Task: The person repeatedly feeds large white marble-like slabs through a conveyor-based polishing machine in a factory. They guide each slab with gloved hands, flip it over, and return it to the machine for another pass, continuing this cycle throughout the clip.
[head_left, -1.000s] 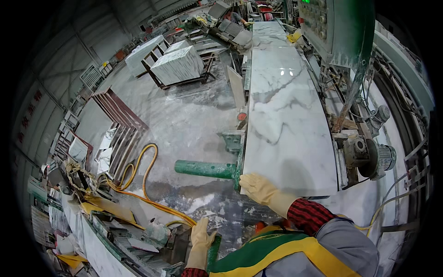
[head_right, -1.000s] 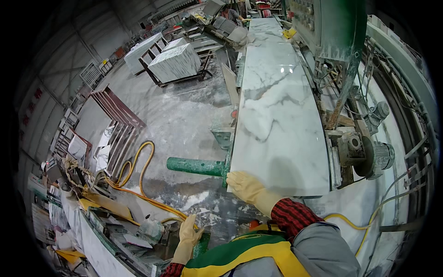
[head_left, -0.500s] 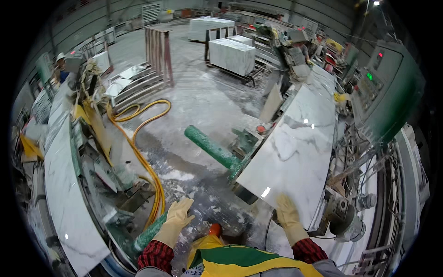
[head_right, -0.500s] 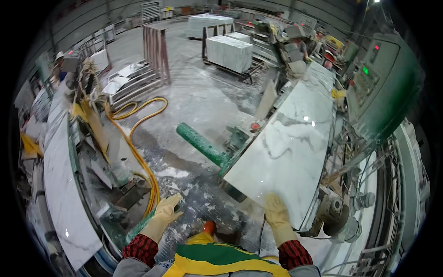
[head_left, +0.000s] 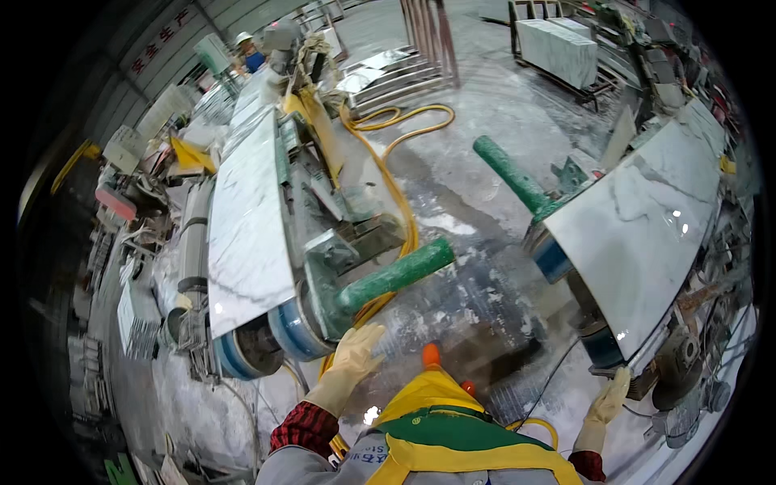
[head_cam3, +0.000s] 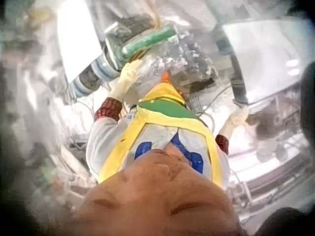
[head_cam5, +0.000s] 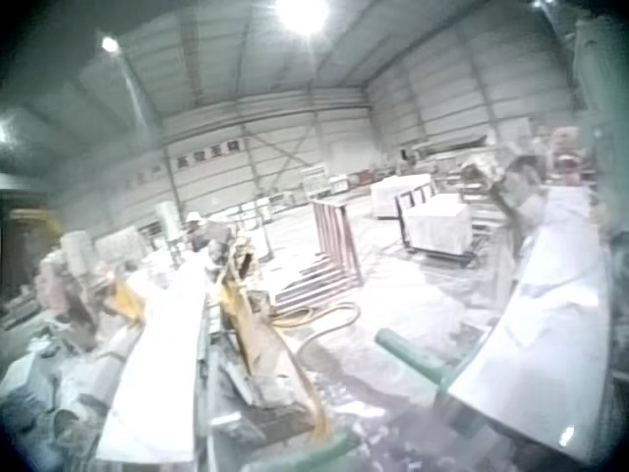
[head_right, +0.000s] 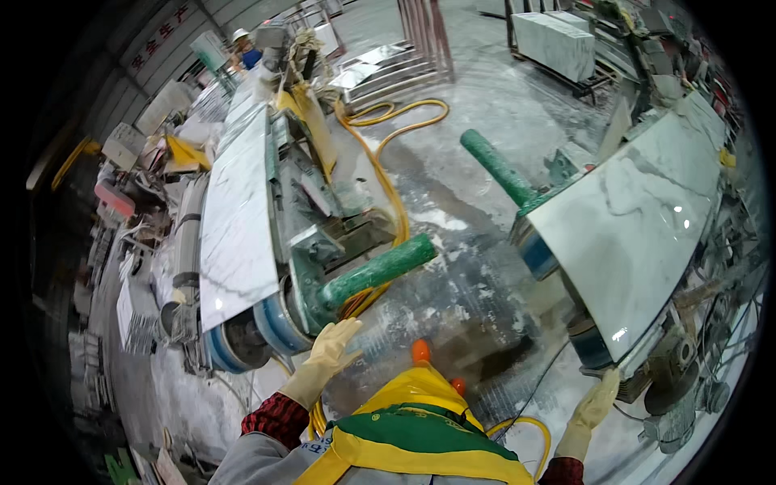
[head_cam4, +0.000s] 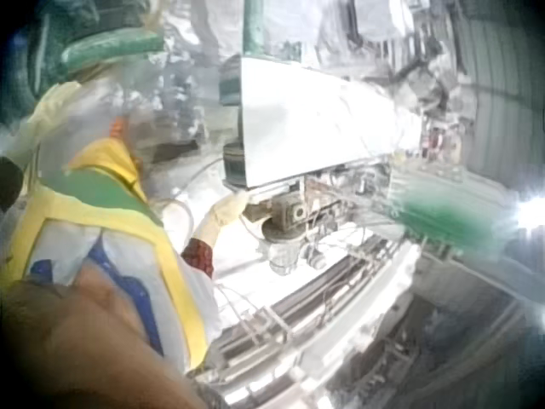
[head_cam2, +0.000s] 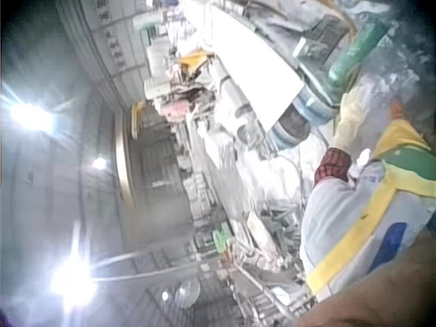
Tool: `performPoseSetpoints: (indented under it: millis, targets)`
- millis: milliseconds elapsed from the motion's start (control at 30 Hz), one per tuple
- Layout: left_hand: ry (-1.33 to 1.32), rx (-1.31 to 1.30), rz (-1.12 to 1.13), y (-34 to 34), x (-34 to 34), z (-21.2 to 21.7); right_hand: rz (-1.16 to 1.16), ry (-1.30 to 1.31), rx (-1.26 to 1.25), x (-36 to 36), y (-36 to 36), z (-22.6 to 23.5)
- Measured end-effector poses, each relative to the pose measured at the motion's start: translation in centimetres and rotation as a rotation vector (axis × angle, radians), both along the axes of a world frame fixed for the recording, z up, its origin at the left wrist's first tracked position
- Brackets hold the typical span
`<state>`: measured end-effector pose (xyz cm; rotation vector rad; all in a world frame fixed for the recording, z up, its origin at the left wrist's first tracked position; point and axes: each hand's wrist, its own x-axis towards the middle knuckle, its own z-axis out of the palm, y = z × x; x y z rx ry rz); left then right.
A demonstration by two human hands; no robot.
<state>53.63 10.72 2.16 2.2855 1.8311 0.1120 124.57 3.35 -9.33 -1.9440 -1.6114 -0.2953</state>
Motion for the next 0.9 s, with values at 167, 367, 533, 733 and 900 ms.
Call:
performPoseSetpoints:
  millis: [167,367,533,733,900]
  targets:
    - [-0.018,-0.06,0.062,-4.3,-1.1,2.0,0.226,0.009,-0.128,-12.3,2.8,-4.6]
    - [-0.061,0.09,0.173,-10.5,-5.4,2.3,0.763,0.133,-0.153,-29.0,7.9,2.0]
    - [-0.107,0.173,0.388,-18.8,-12.0,1.2,1.108,0.034,-0.194,-41.1,10.3,5.1]
    - [-0.101,0.348,0.701,-29.7,-22.8,-2.3,1.296,-0.009,-0.14,-58.6,8.0,10.5]
    - [-0.14,0.378,0.799,-32.5,-29.6,-0.1,1.355,0.005,-0.102,-71.1,8.5,11.3]
